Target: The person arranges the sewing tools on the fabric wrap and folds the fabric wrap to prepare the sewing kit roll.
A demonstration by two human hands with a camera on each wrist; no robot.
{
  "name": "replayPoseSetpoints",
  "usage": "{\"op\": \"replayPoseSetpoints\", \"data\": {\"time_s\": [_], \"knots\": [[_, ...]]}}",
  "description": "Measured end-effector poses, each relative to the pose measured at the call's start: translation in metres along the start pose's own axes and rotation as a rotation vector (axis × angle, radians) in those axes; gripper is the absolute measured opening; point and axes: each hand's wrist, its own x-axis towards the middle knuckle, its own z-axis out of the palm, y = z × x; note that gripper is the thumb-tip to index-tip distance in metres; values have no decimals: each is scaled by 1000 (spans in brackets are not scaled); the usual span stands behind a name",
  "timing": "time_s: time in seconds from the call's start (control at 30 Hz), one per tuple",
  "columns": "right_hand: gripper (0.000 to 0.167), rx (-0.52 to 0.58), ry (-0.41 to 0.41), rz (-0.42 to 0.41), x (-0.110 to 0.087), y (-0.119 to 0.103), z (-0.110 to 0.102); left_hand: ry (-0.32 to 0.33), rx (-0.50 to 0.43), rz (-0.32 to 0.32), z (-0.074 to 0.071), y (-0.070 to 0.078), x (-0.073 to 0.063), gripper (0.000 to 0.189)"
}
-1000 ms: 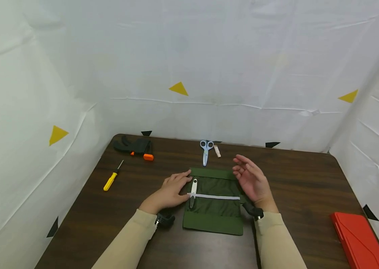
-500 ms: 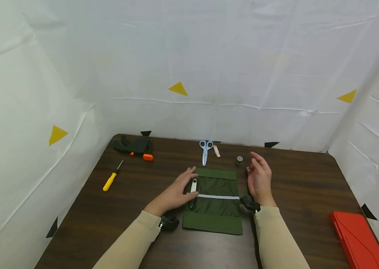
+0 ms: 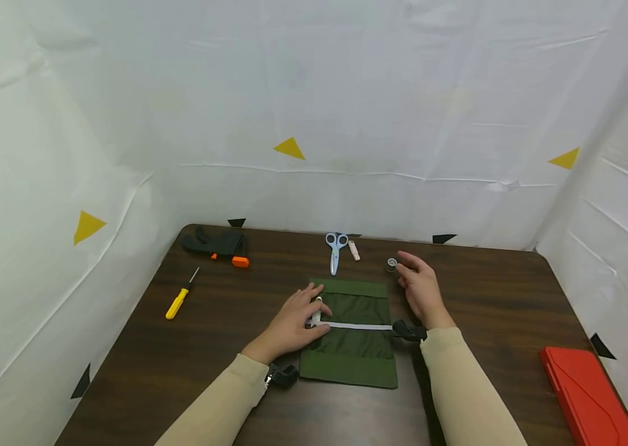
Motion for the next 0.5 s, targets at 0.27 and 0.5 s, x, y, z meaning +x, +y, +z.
{"op": "replayPoseSetpoints", "data": {"time_s": [0.27, 0.5], "knots": [[53, -171, -43, 30, 5, 0, 0, -4, 65, 17, -3, 3, -2, 20], [48, -248, -4, 12, 6, 0, 2, -17, 81, -8, 1, 1, 0, 12]]}}
